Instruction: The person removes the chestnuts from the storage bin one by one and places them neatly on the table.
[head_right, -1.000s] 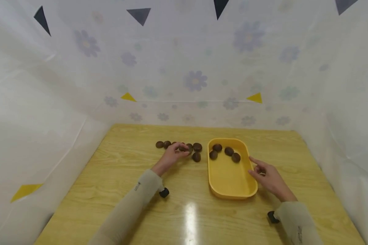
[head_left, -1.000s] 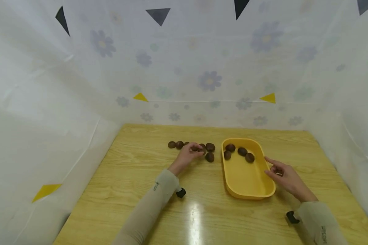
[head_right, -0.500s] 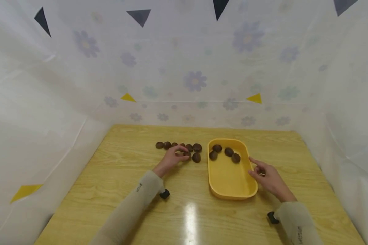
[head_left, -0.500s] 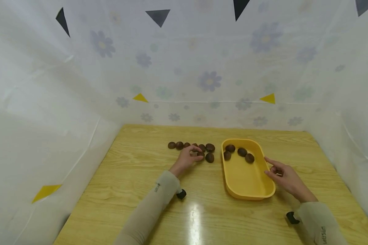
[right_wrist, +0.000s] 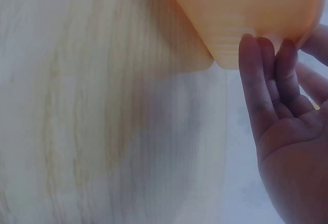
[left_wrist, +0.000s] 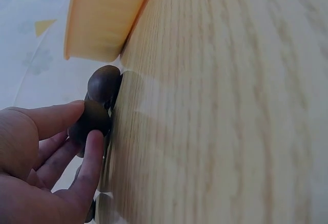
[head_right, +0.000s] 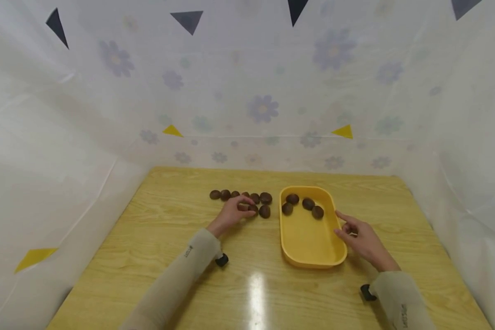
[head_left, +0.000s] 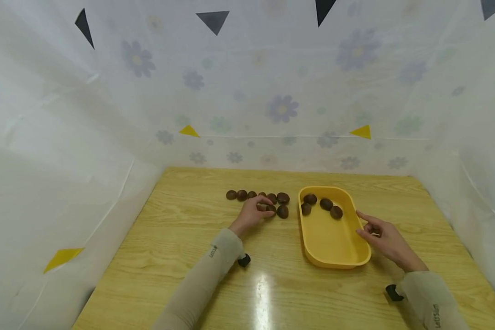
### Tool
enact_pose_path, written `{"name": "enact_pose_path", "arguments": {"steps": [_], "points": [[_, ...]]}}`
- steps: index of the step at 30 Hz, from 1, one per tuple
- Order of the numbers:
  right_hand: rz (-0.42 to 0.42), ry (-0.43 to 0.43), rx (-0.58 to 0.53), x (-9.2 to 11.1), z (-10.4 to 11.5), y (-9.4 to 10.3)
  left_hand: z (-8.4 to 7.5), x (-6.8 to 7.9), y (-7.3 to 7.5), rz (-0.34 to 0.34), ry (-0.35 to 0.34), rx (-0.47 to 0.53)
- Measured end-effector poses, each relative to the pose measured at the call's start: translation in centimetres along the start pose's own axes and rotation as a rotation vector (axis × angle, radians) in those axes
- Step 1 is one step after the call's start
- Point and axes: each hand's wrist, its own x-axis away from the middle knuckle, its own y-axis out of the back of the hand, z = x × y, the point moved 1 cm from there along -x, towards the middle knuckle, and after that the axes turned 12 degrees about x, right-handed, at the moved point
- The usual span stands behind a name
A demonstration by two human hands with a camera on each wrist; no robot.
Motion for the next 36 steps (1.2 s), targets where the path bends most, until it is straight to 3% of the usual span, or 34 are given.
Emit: {"name": "enact_pose_path", "arguments": {"steps": [8,22,36], "points": [[0.004,-0.005,-0.006,-0.03,-0.21,-0.11,0.99,-0.26,0.3,-0.013,-0.008,0.002],[0.001,0.001,-0.008,-0.13,-0.09,-0.03,0.13,0.16,0.93,-0.019,-0.021,-0.014],[-0.013,0.013,-0.002,-0.06,-0.33,-0.14,0.73,-0.11,0.64,0.028,-0.051,0.009]]}}
